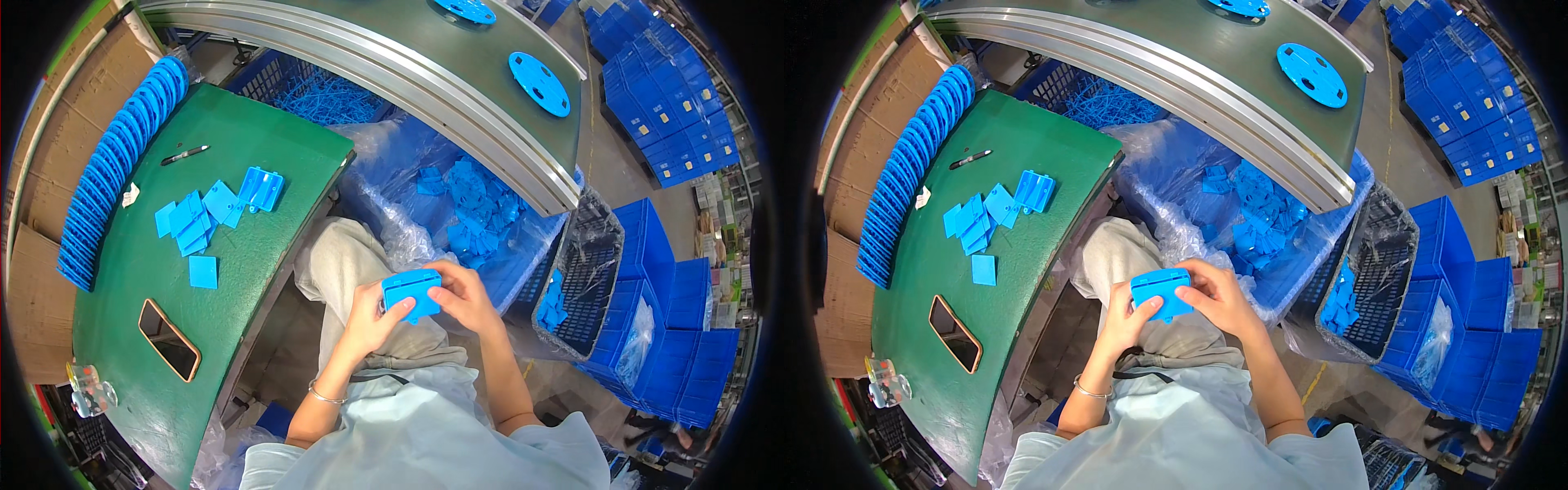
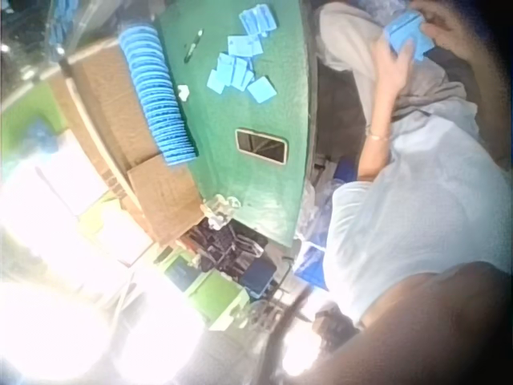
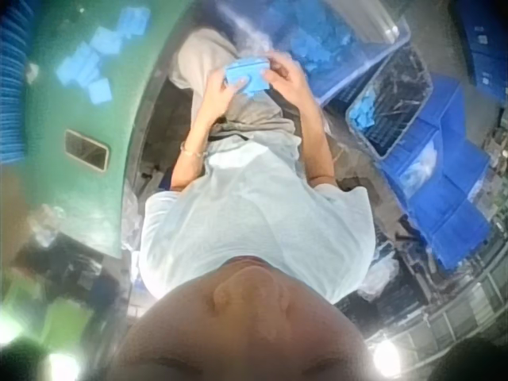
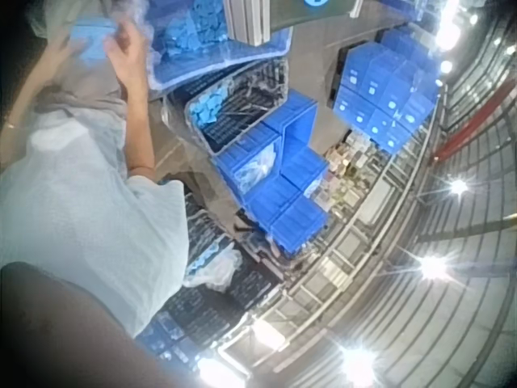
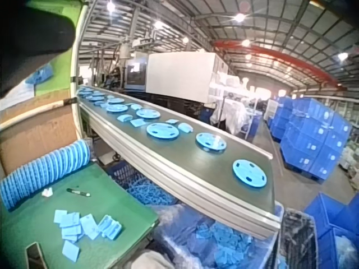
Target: The person assembles small blue plastic square components into a larger circular blue plastic base part by hand.
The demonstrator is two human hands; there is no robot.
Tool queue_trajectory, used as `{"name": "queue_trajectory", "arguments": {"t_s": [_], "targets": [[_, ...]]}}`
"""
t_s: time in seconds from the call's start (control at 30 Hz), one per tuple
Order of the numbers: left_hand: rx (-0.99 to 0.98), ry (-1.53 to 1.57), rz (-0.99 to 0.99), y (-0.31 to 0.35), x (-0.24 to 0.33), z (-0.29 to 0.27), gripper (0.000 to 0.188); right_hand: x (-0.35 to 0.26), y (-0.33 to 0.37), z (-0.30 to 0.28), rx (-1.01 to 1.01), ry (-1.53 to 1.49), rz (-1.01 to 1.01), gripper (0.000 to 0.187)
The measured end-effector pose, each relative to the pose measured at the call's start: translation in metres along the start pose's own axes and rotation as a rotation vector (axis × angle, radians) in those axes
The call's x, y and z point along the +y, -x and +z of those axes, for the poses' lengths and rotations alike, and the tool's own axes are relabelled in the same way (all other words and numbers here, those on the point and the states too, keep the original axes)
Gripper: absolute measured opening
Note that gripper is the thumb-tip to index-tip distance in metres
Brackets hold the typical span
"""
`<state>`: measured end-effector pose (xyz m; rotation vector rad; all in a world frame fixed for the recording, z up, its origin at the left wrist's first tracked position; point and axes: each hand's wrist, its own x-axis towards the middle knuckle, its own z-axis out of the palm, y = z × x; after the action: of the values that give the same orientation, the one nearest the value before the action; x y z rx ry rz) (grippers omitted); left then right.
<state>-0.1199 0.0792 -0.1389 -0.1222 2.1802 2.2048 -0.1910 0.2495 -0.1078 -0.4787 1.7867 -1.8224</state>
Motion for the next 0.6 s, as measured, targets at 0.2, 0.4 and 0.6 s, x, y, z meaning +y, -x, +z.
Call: {"name": "queue_trajectory", "arguments": {"t_s": [0.2,0.4,0.6], "targets": [[-0.13,0.23,-0.106,-0.011,-0.006,0.003,0.027,0.024,0.006,0.0,0.063,-0.116,0.025,0.026],[-0.306,0.362,-0.249,-0.027,-0.034,0.023,0.029,0.063,0.027,-0.007,0.286,-0.255,0.151,0.025],[-0.357,0.07,-0.383,-0.026,-0.062,0.064,0.038,0.114,0.058,-0.047,0.424,0.033,0.01,0.032]]}}
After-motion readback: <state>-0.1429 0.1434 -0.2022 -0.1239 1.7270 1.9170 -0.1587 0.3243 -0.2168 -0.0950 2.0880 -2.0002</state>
